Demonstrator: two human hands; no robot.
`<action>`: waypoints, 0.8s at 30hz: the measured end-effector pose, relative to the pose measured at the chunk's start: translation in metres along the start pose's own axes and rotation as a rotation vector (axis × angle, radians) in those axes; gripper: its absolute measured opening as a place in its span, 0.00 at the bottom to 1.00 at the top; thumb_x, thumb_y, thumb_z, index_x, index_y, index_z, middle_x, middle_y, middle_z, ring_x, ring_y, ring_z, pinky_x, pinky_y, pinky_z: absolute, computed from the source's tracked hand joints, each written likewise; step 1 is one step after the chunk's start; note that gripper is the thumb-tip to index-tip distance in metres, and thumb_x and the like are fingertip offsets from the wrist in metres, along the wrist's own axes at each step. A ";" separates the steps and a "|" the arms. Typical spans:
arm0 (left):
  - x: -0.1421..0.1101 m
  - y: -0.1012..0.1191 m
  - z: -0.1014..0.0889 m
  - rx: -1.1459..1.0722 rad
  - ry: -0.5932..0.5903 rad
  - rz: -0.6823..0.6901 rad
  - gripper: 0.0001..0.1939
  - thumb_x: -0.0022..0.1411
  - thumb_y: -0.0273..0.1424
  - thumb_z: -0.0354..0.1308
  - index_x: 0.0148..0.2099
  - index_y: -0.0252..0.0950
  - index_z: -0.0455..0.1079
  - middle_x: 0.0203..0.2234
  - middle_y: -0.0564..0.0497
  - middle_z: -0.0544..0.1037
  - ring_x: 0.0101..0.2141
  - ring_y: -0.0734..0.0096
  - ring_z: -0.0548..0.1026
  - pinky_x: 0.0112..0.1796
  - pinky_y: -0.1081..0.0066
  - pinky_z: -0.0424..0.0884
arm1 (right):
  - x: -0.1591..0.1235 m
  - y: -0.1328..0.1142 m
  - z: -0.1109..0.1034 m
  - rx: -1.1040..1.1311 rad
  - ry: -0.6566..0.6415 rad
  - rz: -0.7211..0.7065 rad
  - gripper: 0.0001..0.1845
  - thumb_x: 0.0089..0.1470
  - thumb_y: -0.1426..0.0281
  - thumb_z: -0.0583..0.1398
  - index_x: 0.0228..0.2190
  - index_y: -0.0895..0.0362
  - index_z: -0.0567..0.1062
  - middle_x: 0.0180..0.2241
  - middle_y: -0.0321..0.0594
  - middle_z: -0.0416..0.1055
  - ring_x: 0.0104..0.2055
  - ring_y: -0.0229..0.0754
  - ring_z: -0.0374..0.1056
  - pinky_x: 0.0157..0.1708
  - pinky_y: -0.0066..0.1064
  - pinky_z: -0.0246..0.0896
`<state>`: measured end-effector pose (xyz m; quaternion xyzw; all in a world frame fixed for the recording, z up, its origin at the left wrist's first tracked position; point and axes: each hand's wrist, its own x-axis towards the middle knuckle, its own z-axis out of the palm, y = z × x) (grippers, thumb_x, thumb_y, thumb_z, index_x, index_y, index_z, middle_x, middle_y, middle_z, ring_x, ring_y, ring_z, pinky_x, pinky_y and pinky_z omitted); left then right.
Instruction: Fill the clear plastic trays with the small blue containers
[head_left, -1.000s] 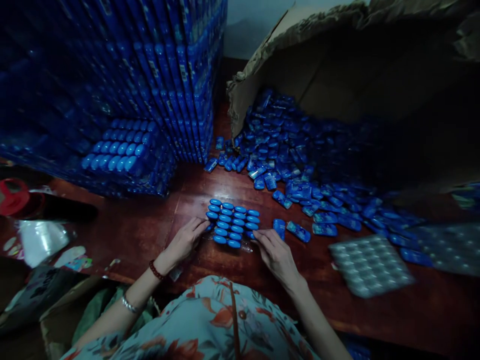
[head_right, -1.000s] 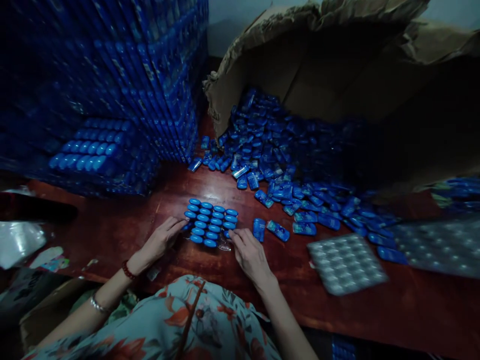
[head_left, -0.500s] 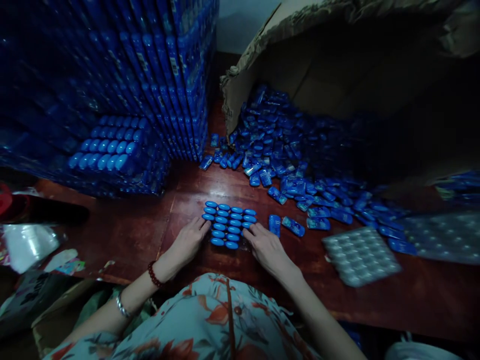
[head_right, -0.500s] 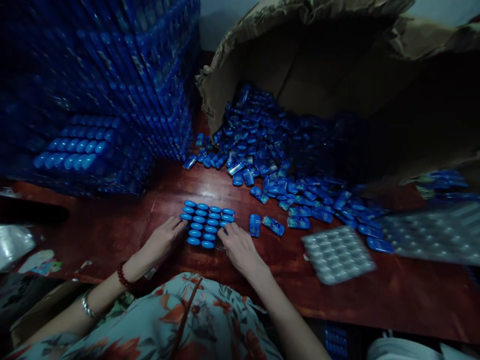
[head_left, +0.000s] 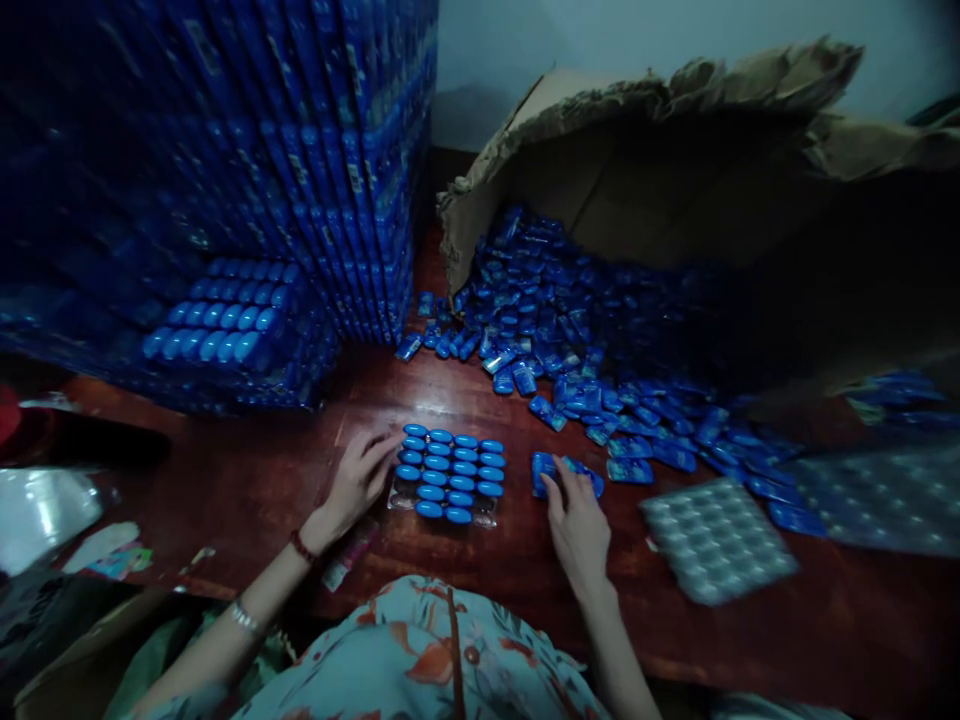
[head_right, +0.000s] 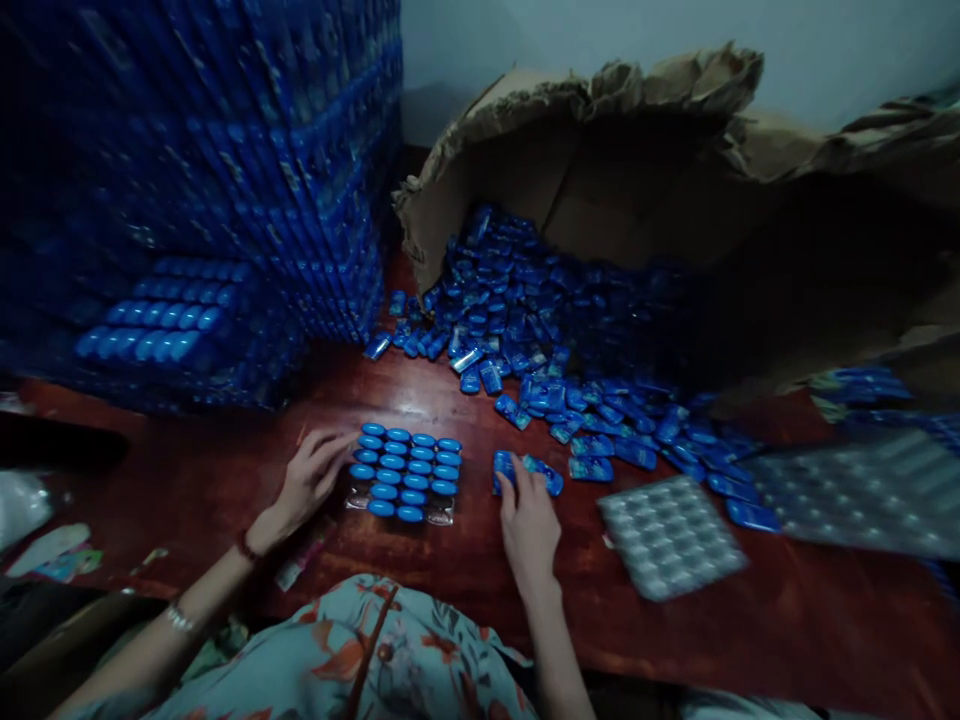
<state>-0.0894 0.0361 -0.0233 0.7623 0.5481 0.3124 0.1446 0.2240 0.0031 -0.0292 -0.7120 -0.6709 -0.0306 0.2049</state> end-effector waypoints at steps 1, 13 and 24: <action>0.017 -0.005 0.001 -0.021 0.040 -0.069 0.15 0.66 0.30 0.43 0.51 0.39 0.67 0.40 0.46 0.70 0.42 0.67 0.70 0.44 0.66 0.68 | 0.007 0.004 0.002 -0.065 -0.045 0.018 0.22 0.59 0.58 0.49 0.49 0.56 0.68 0.40 0.48 0.71 0.33 0.44 0.70 0.24 0.29 0.61; 0.169 -0.022 0.038 0.558 -0.147 -0.437 0.20 0.64 0.37 0.47 0.51 0.27 0.61 0.47 0.34 0.68 0.48 0.50 0.66 0.47 0.60 0.62 | 0.014 0.009 -0.008 0.064 -0.427 0.053 0.12 0.56 0.63 0.53 0.38 0.58 0.68 0.32 0.47 0.71 0.36 0.47 0.69 0.36 0.37 0.62; 0.098 -0.020 -0.008 0.428 -0.561 -0.325 0.23 0.59 0.38 0.53 0.55 0.40 0.57 0.40 0.44 0.74 0.39 0.58 0.74 0.36 0.67 0.68 | -0.035 -0.037 -0.007 0.823 -0.208 0.029 0.15 0.55 0.67 0.57 0.45 0.53 0.70 0.41 0.41 0.73 0.40 0.40 0.70 0.41 0.31 0.67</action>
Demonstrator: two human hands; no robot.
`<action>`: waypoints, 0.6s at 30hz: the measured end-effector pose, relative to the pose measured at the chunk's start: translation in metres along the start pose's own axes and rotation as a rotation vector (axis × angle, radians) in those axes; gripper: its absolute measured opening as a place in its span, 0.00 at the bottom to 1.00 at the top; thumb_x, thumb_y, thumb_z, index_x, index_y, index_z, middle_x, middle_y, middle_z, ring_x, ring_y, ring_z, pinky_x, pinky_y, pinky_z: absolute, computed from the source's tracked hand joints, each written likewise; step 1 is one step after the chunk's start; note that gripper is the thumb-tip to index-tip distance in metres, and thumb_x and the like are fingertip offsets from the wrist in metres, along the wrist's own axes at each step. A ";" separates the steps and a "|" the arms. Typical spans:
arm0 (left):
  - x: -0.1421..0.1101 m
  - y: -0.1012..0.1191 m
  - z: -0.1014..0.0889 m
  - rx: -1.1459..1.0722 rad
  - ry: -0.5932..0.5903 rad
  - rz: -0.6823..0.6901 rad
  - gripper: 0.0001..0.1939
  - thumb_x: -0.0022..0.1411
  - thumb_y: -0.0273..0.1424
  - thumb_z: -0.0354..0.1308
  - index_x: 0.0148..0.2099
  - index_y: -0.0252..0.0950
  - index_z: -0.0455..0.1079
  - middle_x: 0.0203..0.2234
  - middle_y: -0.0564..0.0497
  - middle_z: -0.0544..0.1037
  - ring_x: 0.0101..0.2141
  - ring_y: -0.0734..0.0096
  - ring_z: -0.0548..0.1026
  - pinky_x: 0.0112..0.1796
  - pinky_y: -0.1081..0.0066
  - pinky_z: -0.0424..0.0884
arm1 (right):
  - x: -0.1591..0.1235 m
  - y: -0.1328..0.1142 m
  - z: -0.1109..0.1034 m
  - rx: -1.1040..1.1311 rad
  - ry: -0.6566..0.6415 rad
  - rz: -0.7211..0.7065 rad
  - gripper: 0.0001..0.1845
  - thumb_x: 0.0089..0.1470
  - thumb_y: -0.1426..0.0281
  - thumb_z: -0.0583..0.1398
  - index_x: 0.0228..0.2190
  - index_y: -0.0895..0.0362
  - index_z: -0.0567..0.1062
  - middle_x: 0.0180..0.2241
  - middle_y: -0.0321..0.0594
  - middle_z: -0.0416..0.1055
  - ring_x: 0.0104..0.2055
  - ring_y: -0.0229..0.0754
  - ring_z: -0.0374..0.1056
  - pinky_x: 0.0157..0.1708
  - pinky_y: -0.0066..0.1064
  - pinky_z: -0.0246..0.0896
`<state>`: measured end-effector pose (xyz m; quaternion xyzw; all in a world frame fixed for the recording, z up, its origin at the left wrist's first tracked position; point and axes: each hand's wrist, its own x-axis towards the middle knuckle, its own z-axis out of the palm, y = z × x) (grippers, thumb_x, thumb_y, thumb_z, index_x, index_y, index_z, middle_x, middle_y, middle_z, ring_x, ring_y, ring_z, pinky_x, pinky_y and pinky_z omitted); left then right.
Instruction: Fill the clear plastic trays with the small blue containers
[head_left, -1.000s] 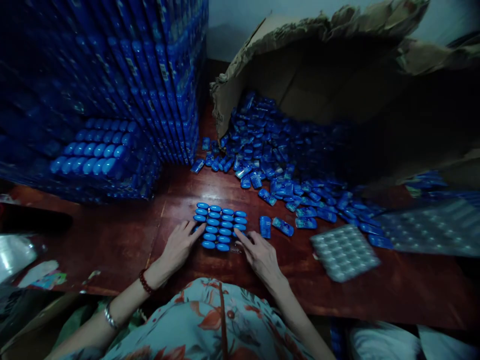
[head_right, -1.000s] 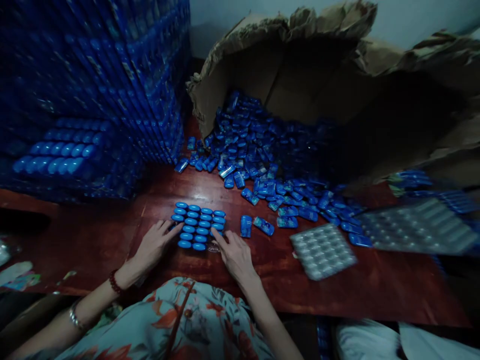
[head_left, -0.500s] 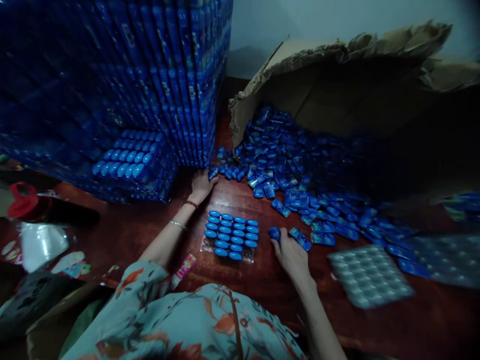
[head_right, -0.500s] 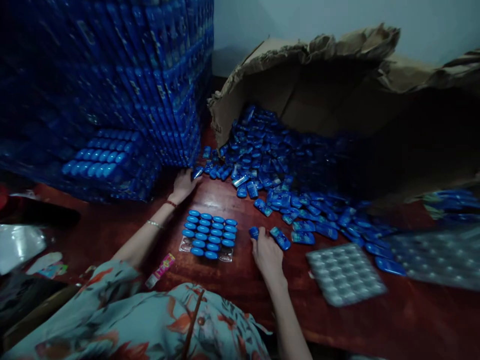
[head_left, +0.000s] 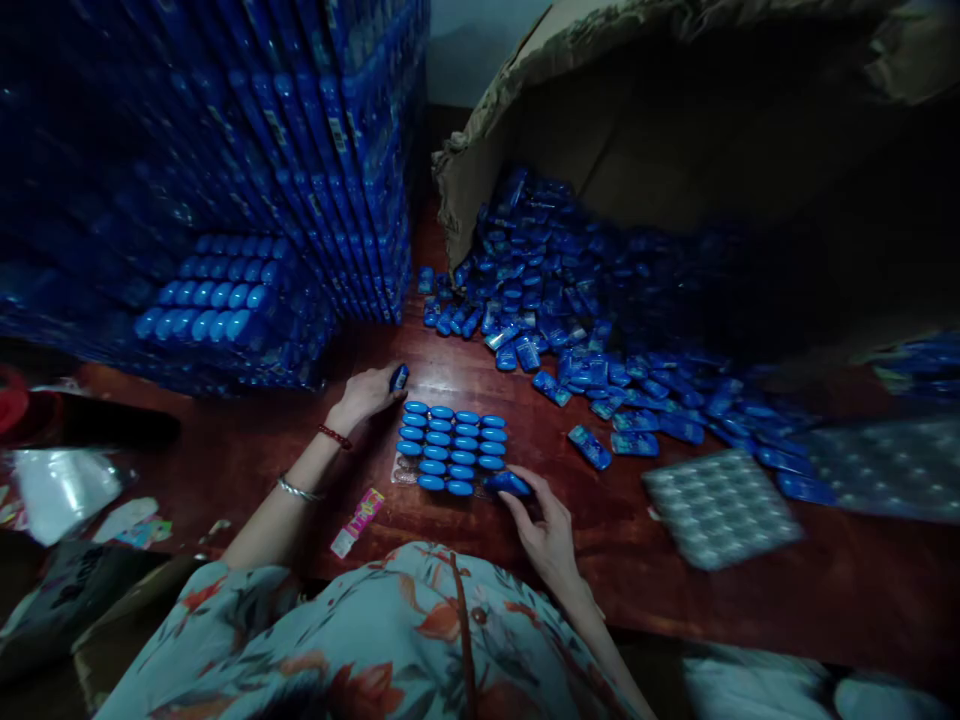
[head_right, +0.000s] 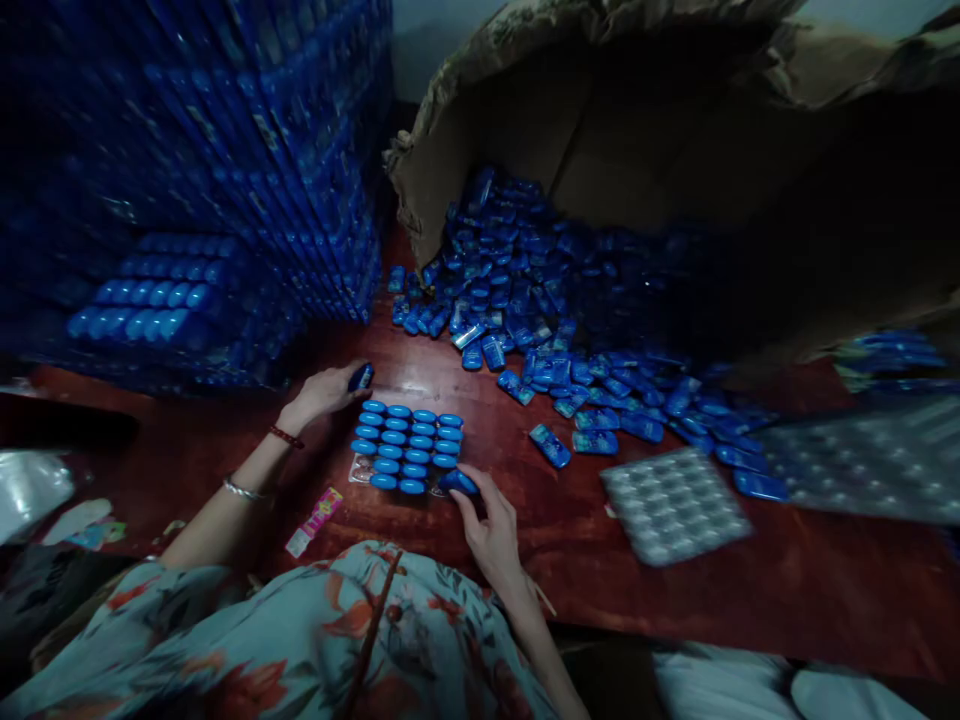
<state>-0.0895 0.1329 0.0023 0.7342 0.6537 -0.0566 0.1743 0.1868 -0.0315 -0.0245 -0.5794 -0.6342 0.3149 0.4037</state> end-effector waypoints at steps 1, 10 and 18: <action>-0.003 -0.006 0.002 -0.033 -0.005 0.024 0.22 0.59 0.39 0.54 0.53 0.39 0.59 0.40 0.44 0.74 0.39 0.58 0.74 0.37 0.67 0.68 | 0.000 0.003 0.004 -0.012 0.016 -0.063 0.13 0.55 0.69 0.56 0.44 0.53 0.71 0.40 0.40 0.73 0.41 0.40 0.70 0.42 0.32 0.66; -0.076 -0.036 0.021 -0.718 0.442 0.029 0.13 0.59 0.38 0.53 0.42 0.35 0.65 0.34 0.51 0.72 0.35 0.69 0.71 0.38 0.71 0.68 | 0.015 0.002 -0.005 -0.585 -0.199 -0.420 0.23 0.54 0.81 0.51 0.48 0.54 0.70 0.41 0.44 0.71 0.43 0.45 0.64 0.39 0.36 0.61; -0.152 0.008 0.043 -0.816 0.576 0.082 0.08 0.55 0.33 0.61 0.37 0.36 0.71 0.28 0.53 0.74 0.29 0.73 0.70 0.31 0.74 0.67 | 0.035 -0.018 -0.007 -0.864 -0.412 -0.469 0.26 0.49 0.83 0.51 0.48 0.54 0.71 0.40 0.46 0.71 0.41 0.46 0.65 0.45 0.40 0.56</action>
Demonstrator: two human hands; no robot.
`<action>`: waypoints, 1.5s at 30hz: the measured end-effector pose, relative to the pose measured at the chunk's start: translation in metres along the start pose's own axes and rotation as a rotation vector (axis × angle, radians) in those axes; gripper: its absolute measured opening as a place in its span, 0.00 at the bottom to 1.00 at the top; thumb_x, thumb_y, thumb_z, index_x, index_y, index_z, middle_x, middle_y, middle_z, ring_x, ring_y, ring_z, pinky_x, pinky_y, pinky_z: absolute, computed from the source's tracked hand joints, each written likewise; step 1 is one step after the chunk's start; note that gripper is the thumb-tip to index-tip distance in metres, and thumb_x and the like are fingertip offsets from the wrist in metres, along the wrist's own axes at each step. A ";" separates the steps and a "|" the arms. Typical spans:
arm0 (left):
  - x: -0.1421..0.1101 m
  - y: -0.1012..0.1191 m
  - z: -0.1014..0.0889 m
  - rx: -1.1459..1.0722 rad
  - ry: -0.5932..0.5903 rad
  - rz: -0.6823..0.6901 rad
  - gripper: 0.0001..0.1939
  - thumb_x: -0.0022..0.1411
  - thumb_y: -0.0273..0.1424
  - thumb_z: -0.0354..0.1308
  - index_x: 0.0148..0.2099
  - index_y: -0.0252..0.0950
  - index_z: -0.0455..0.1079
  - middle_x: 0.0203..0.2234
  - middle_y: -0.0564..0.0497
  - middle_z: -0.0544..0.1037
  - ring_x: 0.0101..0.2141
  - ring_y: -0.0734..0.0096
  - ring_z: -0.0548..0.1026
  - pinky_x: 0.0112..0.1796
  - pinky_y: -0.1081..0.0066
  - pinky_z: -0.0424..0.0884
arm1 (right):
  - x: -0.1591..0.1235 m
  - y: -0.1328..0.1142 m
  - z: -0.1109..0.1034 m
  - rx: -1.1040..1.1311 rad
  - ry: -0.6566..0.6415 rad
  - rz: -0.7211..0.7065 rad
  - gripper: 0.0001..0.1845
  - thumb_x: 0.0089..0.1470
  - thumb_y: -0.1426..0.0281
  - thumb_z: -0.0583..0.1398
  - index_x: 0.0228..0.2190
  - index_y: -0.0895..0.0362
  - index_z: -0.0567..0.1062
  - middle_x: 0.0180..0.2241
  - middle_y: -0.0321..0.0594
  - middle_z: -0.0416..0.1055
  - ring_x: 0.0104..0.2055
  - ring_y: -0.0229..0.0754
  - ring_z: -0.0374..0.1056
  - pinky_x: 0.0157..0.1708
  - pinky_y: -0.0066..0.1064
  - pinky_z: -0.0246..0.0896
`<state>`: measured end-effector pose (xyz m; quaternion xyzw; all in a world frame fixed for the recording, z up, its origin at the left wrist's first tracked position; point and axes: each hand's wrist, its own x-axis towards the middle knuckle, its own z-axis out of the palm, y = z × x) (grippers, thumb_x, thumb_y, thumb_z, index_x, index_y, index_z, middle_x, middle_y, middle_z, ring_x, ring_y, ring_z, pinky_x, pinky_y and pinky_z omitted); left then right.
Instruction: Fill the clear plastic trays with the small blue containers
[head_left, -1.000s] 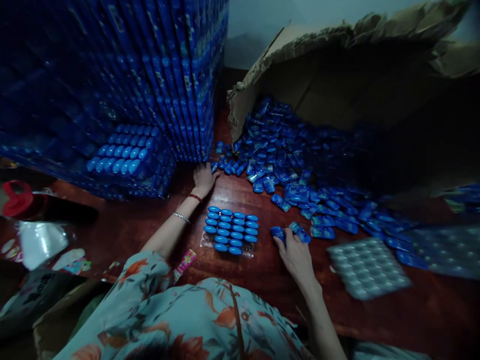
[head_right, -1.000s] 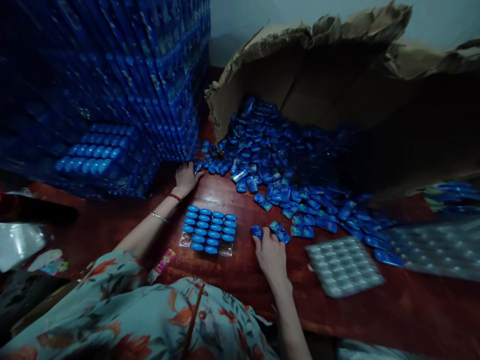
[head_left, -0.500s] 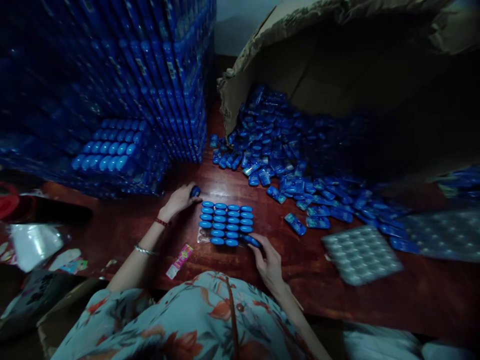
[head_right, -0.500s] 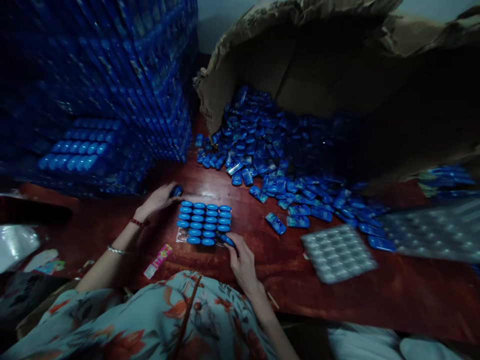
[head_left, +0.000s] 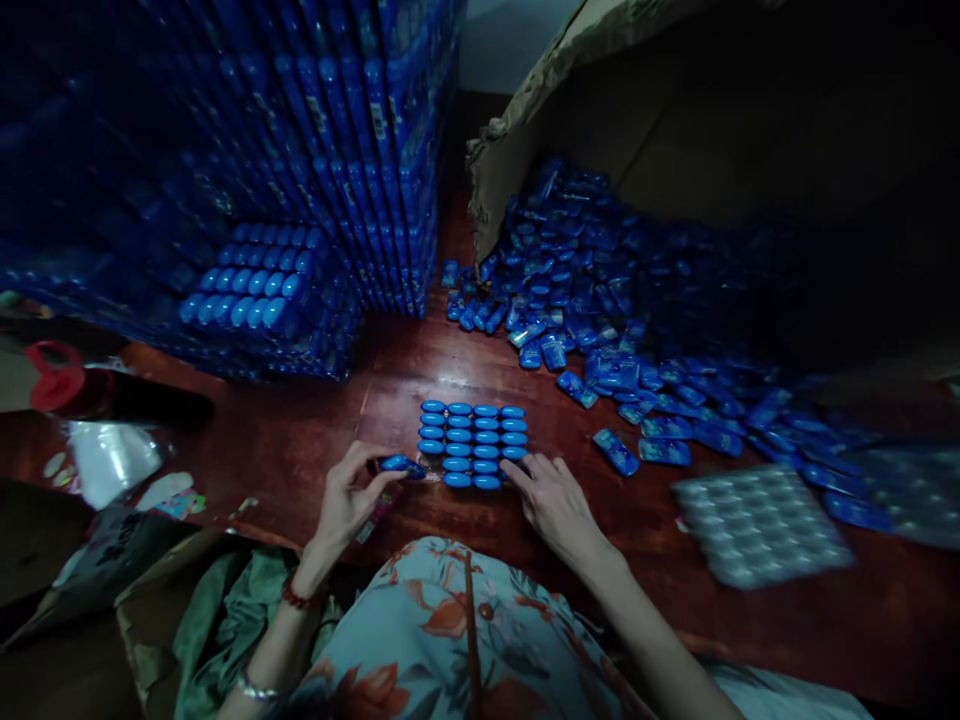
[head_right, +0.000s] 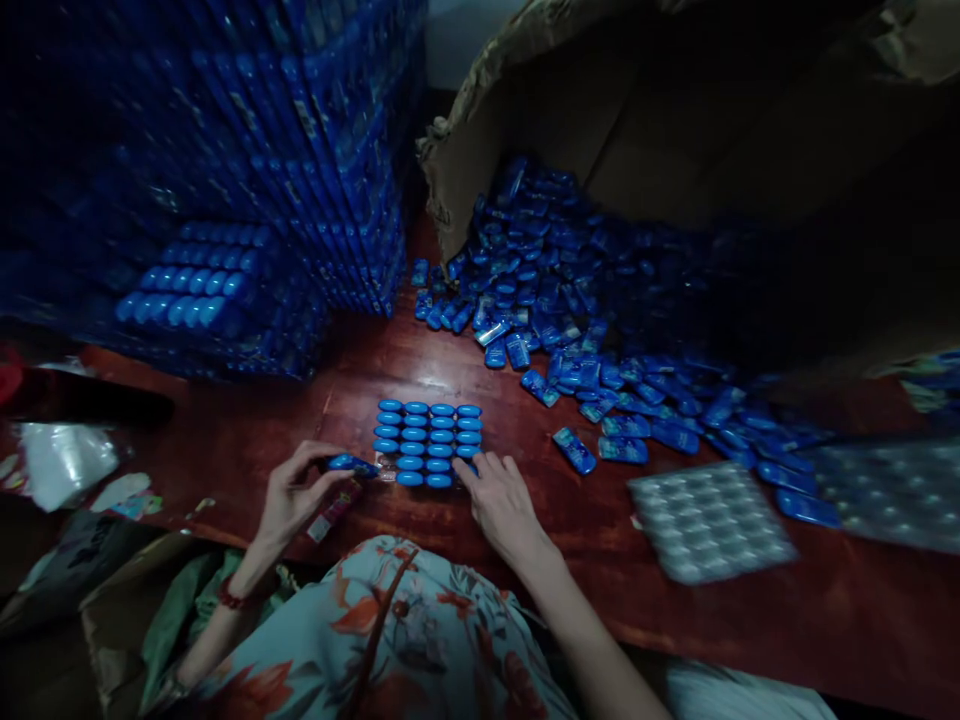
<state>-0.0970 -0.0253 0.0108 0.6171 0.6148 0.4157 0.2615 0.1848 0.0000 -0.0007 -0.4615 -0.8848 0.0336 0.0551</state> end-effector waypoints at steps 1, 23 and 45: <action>-0.003 0.001 0.007 0.007 -0.009 0.062 0.06 0.57 0.32 0.59 0.37 0.36 0.70 0.29 0.52 0.74 0.30 0.72 0.71 0.33 0.73 0.68 | -0.001 0.000 0.003 -0.002 0.007 0.005 0.25 0.51 0.82 0.50 0.48 0.54 0.71 0.40 0.46 0.71 0.42 0.45 0.66 0.45 0.40 0.57; 0.023 -0.005 0.014 0.495 -0.474 0.614 0.19 0.60 0.18 0.42 0.49 0.35 0.66 0.40 0.44 0.72 0.38 0.66 0.68 0.38 0.66 0.70 | -0.032 0.073 0.014 -0.074 0.305 0.721 0.21 0.58 0.61 0.51 0.47 0.58 0.71 0.42 0.53 0.64 0.44 0.53 0.61 0.38 0.45 0.61; 0.200 0.035 0.132 0.442 -0.699 0.853 0.13 0.61 0.21 0.49 0.47 0.35 0.68 0.44 0.44 0.71 0.42 0.66 0.69 0.39 0.71 0.65 | -0.003 0.040 0.045 1.386 0.503 0.953 0.29 0.36 0.53 0.66 0.36 0.56 0.63 0.22 0.31 0.69 0.19 0.36 0.66 0.14 0.24 0.59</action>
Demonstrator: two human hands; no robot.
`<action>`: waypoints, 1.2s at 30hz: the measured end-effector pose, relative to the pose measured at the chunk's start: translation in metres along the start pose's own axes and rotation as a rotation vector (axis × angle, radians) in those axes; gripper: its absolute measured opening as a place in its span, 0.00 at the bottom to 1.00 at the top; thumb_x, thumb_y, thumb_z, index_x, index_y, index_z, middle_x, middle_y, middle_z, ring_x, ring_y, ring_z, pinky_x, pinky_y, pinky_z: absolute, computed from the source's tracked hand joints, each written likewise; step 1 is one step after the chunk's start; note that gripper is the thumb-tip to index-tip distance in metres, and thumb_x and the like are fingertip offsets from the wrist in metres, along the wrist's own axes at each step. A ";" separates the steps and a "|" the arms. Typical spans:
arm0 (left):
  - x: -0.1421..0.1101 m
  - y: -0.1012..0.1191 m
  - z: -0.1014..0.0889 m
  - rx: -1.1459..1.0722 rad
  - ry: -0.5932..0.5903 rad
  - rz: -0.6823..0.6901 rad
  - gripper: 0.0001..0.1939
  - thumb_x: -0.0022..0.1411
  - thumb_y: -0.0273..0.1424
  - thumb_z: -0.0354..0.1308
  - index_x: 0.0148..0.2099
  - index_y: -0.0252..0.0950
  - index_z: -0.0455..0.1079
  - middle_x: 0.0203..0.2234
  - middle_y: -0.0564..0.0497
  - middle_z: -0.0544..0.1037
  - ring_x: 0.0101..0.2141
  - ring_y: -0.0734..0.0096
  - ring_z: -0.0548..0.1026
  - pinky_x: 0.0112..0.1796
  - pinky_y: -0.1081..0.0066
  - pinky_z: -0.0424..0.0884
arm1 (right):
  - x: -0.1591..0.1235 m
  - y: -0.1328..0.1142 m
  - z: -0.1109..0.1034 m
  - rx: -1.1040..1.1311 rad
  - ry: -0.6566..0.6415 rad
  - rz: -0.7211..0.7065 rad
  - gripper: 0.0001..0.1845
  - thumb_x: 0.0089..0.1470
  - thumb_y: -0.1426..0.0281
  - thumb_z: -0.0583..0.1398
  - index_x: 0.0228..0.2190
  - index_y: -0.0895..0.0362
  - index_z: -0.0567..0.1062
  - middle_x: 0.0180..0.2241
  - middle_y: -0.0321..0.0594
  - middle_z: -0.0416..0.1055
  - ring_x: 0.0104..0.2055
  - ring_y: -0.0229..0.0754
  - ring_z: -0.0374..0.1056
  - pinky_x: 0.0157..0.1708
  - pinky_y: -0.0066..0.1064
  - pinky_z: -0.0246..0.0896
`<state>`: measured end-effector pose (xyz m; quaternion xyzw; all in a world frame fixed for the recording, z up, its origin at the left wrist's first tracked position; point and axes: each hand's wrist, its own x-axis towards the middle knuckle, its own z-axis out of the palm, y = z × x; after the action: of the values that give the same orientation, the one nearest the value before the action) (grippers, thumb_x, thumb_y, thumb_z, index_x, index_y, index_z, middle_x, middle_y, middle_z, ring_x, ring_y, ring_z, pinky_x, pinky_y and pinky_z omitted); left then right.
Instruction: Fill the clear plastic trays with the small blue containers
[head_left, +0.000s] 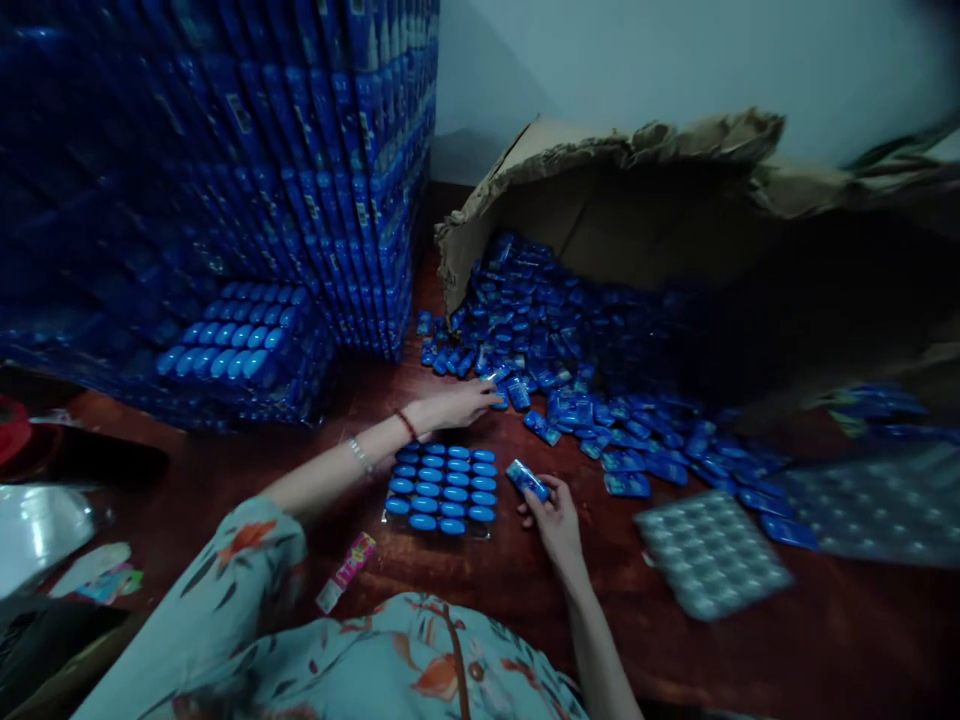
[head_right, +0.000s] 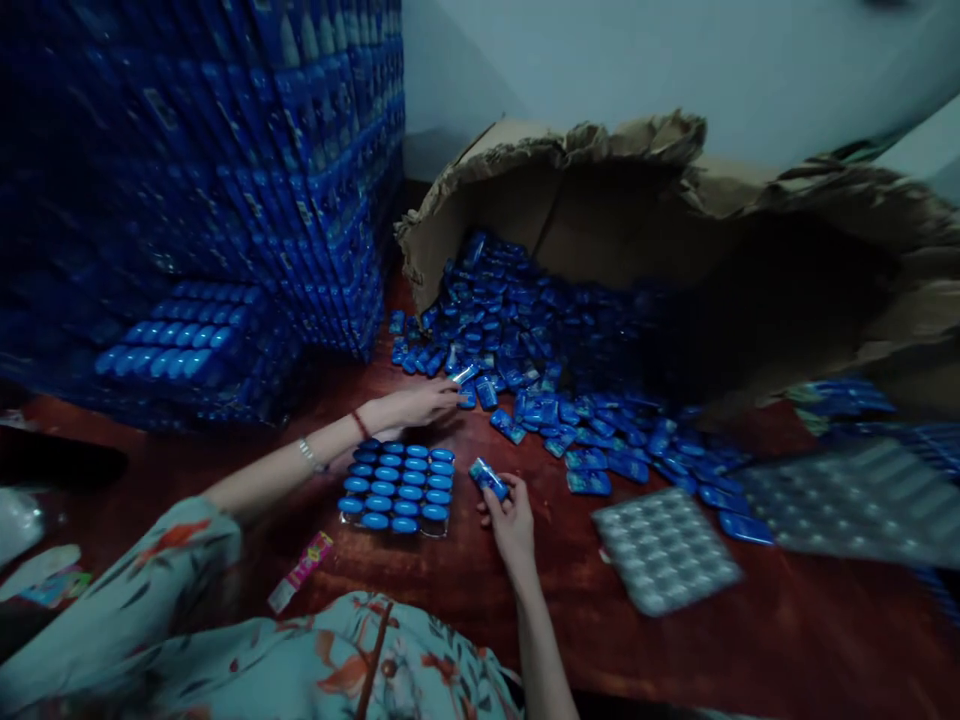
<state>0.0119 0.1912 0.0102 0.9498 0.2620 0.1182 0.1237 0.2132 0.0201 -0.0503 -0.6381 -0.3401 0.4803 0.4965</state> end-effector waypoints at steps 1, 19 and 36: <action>0.018 -0.004 0.005 0.078 -0.064 0.032 0.17 0.58 0.18 0.51 0.49 0.34 0.67 0.47 0.43 0.70 0.43 0.64 0.68 0.39 0.70 0.65 | 0.001 -0.001 0.001 0.020 -0.010 -0.004 0.29 0.34 0.54 0.66 0.35 0.56 0.64 0.24 0.32 0.69 0.21 0.36 0.68 0.15 0.25 0.61; -0.127 0.037 -0.049 -0.424 0.579 -0.629 0.14 0.59 0.36 0.55 0.45 0.34 0.65 0.35 0.51 0.72 0.36 0.71 0.71 0.40 0.72 0.68 | -0.065 -0.014 -0.013 -0.275 -0.238 -0.203 0.14 0.47 0.62 0.63 0.35 0.56 0.73 0.30 0.39 0.73 0.30 0.40 0.71 0.31 0.32 0.69; -0.219 0.140 0.013 -0.725 0.811 -1.159 0.17 0.57 0.41 0.56 0.42 0.34 0.67 0.30 0.50 0.75 0.30 0.72 0.74 0.31 0.74 0.71 | -0.066 -0.015 -0.003 -0.184 -0.138 -0.009 0.24 0.42 0.55 0.64 0.38 0.57 0.72 0.27 0.38 0.72 0.23 0.37 0.67 0.19 0.28 0.65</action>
<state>-0.1014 -0.0427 0.0044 0.4456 0.6844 0.4494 0.3621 0.1963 -0.0371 -0.0173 -0.6448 -0.4189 0.4878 0.4132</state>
